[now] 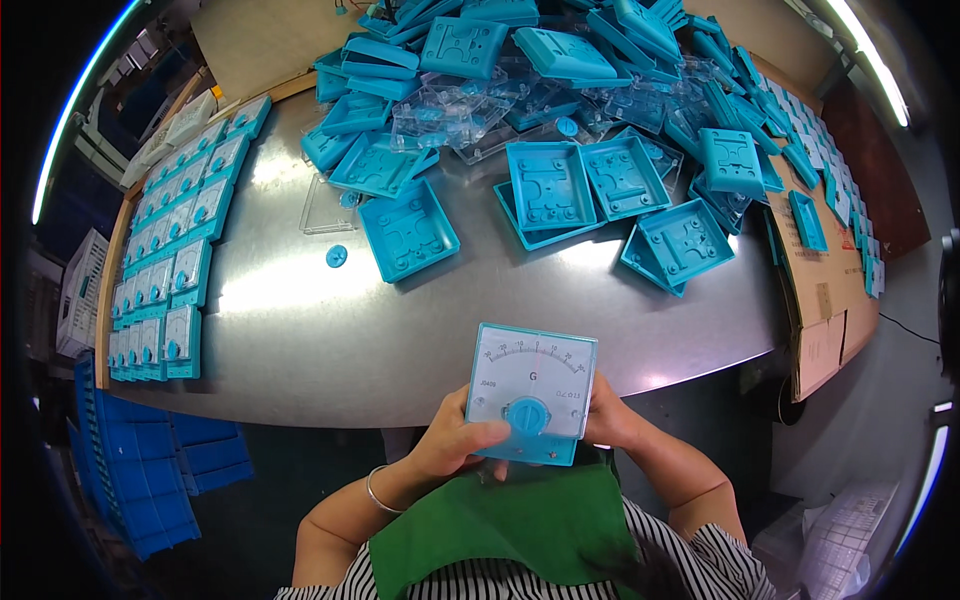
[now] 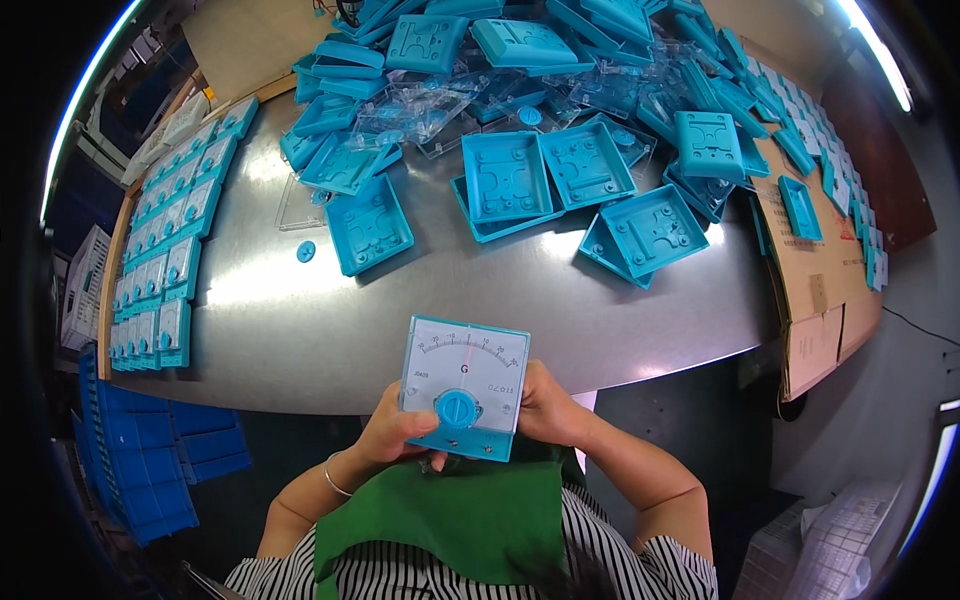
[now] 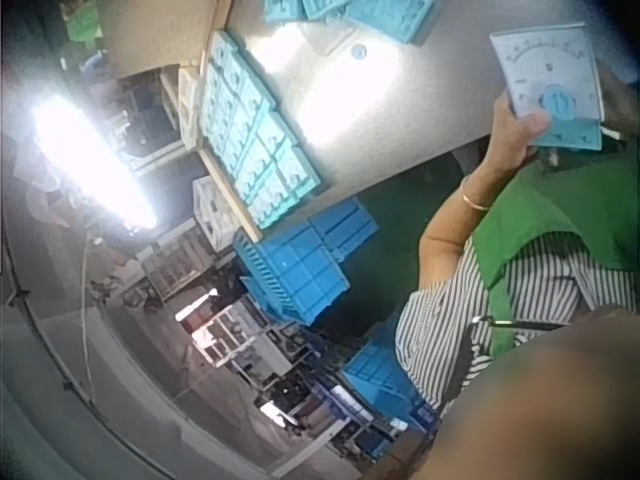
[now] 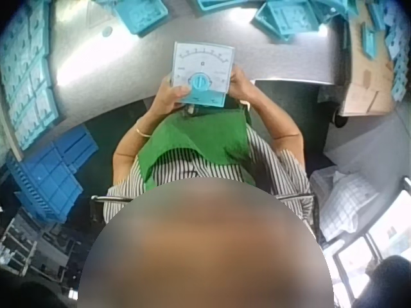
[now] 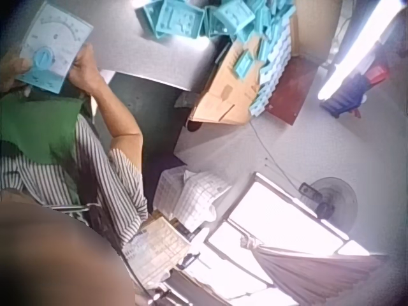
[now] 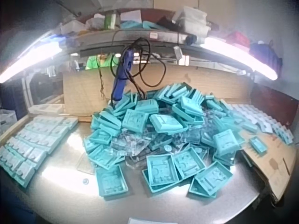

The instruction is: Assembling analog galvanometer components by fitting clear plastic covers and adjustment knobs onto meter cases.

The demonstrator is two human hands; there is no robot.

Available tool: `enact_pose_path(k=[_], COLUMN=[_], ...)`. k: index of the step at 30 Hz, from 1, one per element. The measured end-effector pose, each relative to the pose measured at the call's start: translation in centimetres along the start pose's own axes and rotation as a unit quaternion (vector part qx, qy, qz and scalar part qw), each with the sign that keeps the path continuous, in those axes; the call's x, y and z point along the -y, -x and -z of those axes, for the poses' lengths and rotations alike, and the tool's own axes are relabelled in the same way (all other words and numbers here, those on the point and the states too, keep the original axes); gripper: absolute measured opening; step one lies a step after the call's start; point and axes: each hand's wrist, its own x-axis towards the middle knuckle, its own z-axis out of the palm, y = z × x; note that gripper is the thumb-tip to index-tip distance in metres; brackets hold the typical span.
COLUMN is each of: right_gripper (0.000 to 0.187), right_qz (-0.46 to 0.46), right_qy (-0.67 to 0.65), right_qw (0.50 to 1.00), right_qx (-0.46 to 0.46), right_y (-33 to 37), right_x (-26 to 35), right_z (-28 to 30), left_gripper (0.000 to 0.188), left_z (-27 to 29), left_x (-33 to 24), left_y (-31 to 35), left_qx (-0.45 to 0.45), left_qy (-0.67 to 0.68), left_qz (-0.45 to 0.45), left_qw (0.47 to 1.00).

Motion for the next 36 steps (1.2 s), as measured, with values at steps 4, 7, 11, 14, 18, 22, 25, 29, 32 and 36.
enact_pose_path(k=[4, 7, 11, 14, 18, 22, 25, 29, 32, 36], right_gripper=[0.02, 0.021, 0.022, 0.024, 0.022, 0.03, 0.034, 0.019, 0.023, 0.024], right_qz=[-0.01, -0.016, -0.022, -0.038, -0.133, -0.243, -0.246, 0.054, 0.187, 0.217], right_qy=[-0.021, -0.027, -0.033, -0.054, -0.055, -0.323, -0.172, 0.314, 0.424, 0.364], right_qw=[1.0, 1.0, 0.999, 0.998, 0.99, 0.914, 0.954, 0.947, 0.886, 0.905], right_qx=[0.004, 0.001, -0.01, 0.007, -0.01, -0.023, 0.002, -0.028, 0.009, 0.022], right_y=[0.0, -0.2, -0.2, -0.1, -0.1, 0.6, 0.2, -2.3, -4.8, -8.1], right_x=[0.1, 0.6, 0.6, 0.2, 0.7, 2.7, 3.5, 6.6, 6.3, 4.4], right_z=[0.0, -0.1, -0.2, 0.1, 0.7, 2.7, 2.0, 1.5, -1.4, -1.9], left_gripper=[0.057, 0.057, 0.056, 0.055, 0.056, 0.058, 0.068, 0.103, 0.117, 0.11], left_z=[0.0, 0.2, 0.3, 0.2, 0.7, 0.7, 1.7, 1.0, 0.6, 1.9], left_x=[0.0, 0.2, 0.2, 0.3, 0.2, -0.3, 0.2, 0.0, -0.9, -1.9], left_y=[0.0, 0.2, 0.1, 0.2, -0.3, -0.6, -0.9, -1.7, -2.1, -0.4], left_qx=[-0.001, 0.002, 0.013, 0.006, 0.0, -0.037, -0.042, -0.148, -0.121, -0.172], left_qy=[0.004, 0.004, 0.011, 0.017, 0.008, 0.011, -0.052, -0.153, -0.115, -0.056], left_qz=[0.007, 0.008, 0.006, -0.007, -0.018, -0.038, -0.062, -0.349, -0.371, -0.341], left_qw=[1.0, 1.0, 1.0, 1.0, 1.0, 0.999, 0.996, 0.913, 0.913, 0.923])
